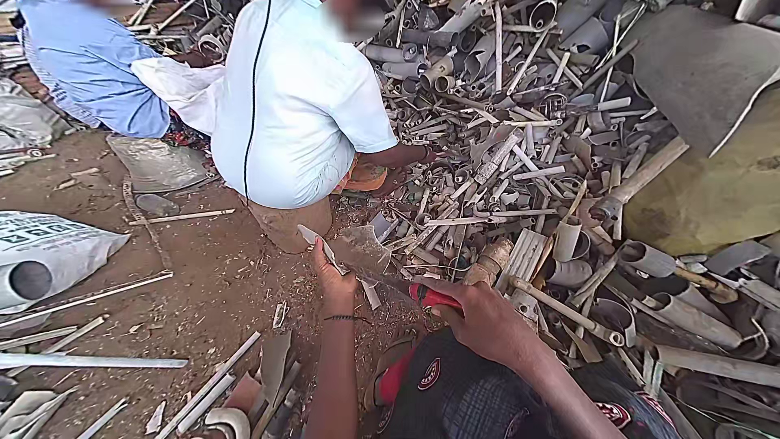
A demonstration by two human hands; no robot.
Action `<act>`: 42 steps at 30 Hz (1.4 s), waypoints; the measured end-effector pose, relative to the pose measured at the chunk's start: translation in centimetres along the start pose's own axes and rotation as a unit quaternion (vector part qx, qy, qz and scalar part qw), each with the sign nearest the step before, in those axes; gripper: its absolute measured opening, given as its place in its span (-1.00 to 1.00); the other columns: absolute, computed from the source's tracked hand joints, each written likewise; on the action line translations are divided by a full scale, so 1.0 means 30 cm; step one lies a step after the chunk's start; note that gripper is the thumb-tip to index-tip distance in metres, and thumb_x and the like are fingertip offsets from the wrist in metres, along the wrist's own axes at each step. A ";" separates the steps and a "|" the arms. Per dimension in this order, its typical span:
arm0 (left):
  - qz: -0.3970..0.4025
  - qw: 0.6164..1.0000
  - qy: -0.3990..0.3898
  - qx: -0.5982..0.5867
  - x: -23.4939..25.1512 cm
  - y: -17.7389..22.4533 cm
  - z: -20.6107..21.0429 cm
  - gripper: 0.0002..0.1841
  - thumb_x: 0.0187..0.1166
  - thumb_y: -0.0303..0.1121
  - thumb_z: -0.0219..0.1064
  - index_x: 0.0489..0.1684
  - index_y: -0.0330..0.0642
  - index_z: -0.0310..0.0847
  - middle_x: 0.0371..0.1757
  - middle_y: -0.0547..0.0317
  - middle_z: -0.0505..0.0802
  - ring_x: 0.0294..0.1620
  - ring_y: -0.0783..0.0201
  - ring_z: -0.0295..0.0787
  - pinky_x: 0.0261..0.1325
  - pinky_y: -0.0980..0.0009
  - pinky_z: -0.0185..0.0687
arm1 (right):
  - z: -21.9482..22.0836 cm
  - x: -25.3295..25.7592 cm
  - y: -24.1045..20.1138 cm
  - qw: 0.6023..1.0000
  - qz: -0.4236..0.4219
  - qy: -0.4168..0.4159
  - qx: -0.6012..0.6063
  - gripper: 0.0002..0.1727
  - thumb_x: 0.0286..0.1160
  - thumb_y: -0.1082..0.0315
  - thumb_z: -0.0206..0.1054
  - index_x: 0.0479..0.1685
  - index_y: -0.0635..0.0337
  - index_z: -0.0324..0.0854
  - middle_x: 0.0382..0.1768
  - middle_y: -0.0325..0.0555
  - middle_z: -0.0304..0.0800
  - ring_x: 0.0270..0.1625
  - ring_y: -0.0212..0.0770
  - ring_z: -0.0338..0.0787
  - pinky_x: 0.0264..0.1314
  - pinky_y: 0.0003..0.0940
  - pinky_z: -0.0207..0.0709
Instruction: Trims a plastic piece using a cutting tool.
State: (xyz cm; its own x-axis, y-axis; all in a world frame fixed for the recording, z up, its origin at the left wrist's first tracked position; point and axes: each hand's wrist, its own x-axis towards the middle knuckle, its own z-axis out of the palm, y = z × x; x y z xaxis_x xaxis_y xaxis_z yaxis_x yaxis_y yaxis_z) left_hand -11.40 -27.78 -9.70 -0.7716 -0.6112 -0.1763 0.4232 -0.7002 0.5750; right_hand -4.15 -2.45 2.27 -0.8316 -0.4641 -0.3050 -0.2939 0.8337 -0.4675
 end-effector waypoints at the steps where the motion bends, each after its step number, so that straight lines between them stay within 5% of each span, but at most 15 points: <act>1: 0.003 1.000 0.003 0.006 -0.006 0.001 0.011 -0.59 0.85 0.03 -0.14 0.30 -0.01 0.45 0.02 0.16 0.81 0.06 0.28 0.81 0.05 0.13 0.79 | 0.002 0.005 0.000 1.000 0.003 0.006 -0.002 -0.45 0.76 0.06 0.20 0.74 -0.40 0.40 0.21 0.07 0.83 0.25 0.16 0.78 0.27 0.20 0.55; 4: 0.001 1.000 0.012 0.017 -0.014 0.011 0.027 -0.59 0.84 0.01 -0.10 0.37 0.00 0.43 0.09 0.13 0.79 0.13 0.27 0.77 0.11 0.09 0.75 | 0.017 0.010 0.005 0.998 -0.033 0.037 0.039 -0.48 0.74 0.09 0.22 0.69 -0.29 0.48 0.24 0.00 0.84 0.25 0.06 0.81 0.30 0.12 0.58; 8: 0.018 1.000 -0.013 0.013 -0.035 0.043 0.038 -0.60 0.88 -0.01 -0.18 0.25 0.00 0.50 -0.10 0.24 0.86 -0.07 0.38 0.85 -0.07 0.29 0.83 | 0.027 0.015 0.026 0.990 -0.057 0.107 0.076 -0.49 0.73 0.11 0.22 0.66 -0.18 0.53 0.18 -0.03 0.88 0.16 -0.03 0.86 0.27 0.01 0.62; 12: 0.011 0.989 -0.095 -0.116 -0.019 0.022 0.012 -0.42 0.84 0.17 -0.30 0.35 -0.03 0.47 0.08 0.09 0.86 0.14 0.19 0.84 0.13 0.08 0.80 | 0.026 0.034 0.035 0.991 -0.038 0.084 0.101 -0.46 0.77 0.13 0.20 0.71 -0.11 0.46 0.35 -0.04 0.80 0.31 -0.07 0.80 0.43 -0.03 0.54; 16: -0.025 0.980 -0.084 -0.176 -0.010 0.011 0.004 -0.37 0.74 0.29 -0.19 0.04 -0.13 0.48 -0.23 -0.04 0.86 -0.14 -0.07 0.90 -0.02 -0.25 0.79 | 0.025 0.027 0.013 0.991 -0.071 0.034 0.110 -0.46 0.76 0.16 0.22 0.72 -0.06 0.45 0.40 -0.02 0.76 0.36 -0.11 0.77 0.49 -0.11 0.50; 19: -0.002 0.985 -0.073 -0.159 0.013 0.001 -0.035 -0.34 0.76 0.28 -0.21 0.22 -0.20 0.40 -0.05 -0.11 0.81 0.02 -0.11 0.85 0.12 -0.29 0.73 | -0.019 0.014 0.038 0.990 -0.093 -0.017 0.101 -0.45 0.76 0.18 0.23 0.73 -0.09 0.44 0.44 -0.05 0.73 0.39 -0.15 0.74 0.52 -0.13 0.48; 22: 0.000 0.985 -0.059 -0.164 0.024 0.005 -0.046 -0.31 0.74 0.31 -0.18 0.36 -0.18 0.34 0.15 -0.16 0.77 0.18 -0.19 0.79 0.18 -0.35 0.67 | -0.051 0.005 0.071 0.996 -0.081 -0.011 0.032 -0.46 0.75 0.14 0.24 0.72 -0.26 0.46 0.39 -0.10 0.78 0.35 -0.08 0.77 0.46 -0.02 0.51; 25: 0.002 0.990 -0.061 -0.125 -0.001 0.019 -0.014 -0.30 0.76 0.30 -0.27 0.40 -0.15 0.36 0.16 -0.15 0.80 0.19 -0.15 0.80 0.15 -0.30 0.70 | -0.012 0.030 0.047 0.998 -0.019 0.033 -0.050 -0.44 0.78 0.06 0.16 0.77 -0.47 0.35 0.15 0.10 0.85 0.20 0.20 0.81 0.23 0.23 0.57; 29: 0.034 0.992 -0.055 -0.109 -0.031 0.018 0.031 -0.37 0.82 0.21 -0.35 0.28 -0.10 0.43 -0.03 0.00 0.86 0.00 0.05 0.88 0.00 -0.07 0.83 | 0.030 0.028 0.023 0.995 -0.083 0.050 -0.007 -0.43 0.78 0.11 0.17 0.79 -0.26 0.36 0.07 0.14 0.87 0.10 0.20 0.84 0.20 0.19 0.61; 33: 0.025 0.990 -0.052 -0.132 0.013 0.019 -0.025 -0.30 0.77 0.29 -0.31 0.40 -0.16 0.34 0.08 -0.11 0.79 0.09 -0.07 0.83 0.10 -0.20 0.76 | 0.036 -0.018 -0.004 0.990 -0.130 0.049 -0.035 -0.45 0.72 0.13 0.22 0.72 -0.32 0.45 -0.05 0.09 0.91 0.01 0.18 0.87 0.08 0.19 0.66; 38: 0.048 0.993 -0.020 -0.110 0.001 0.043 -0.010 -0.37 0.80 0.23 -0.29 0.31 -0.13 0.37 -0.04 -0.09 0.82 -0.04 -0.04 0.86 -0.03 -0.17 0.80 | 0.013 0.002 0.002 0.995 -0.050 0.050 -0.076 -0.42 0.75 0.18 0.20 0.76 -0.42 0.37 -0.01 0.19 0.88 0.06 0.27 0.85 0.10 0.24 0.62; 42: 0.065 0.990 -0.025 -0.119 0.025 0.052 -0.025 -0.34 0.80 0.25 -0.28 0.40 -0.17 0.33 0.06 -0.12 0.79 0.05 -0.07 0.84 0.05 -0.19 0.78 | 0.038 -0.026 0.018 0.982 -0.161 0.096 -0.029 -0.44 0.64 0.23 0.29 0.66 -0.30 0.53 -0.18 0.04 0.92 -0.13 0.12 0.89 -0.04 0.13 0.71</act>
State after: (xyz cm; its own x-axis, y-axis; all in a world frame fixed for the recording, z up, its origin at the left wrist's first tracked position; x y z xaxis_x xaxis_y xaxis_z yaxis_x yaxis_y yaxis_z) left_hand -10.97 -29.62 -9.55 -0.7239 -0.6864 -0.0694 0.6157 -0.6881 0.3839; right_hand -3.13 -1.99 1.31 -0.7627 -0.6465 0.0168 -0.5789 0.6709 -0.4634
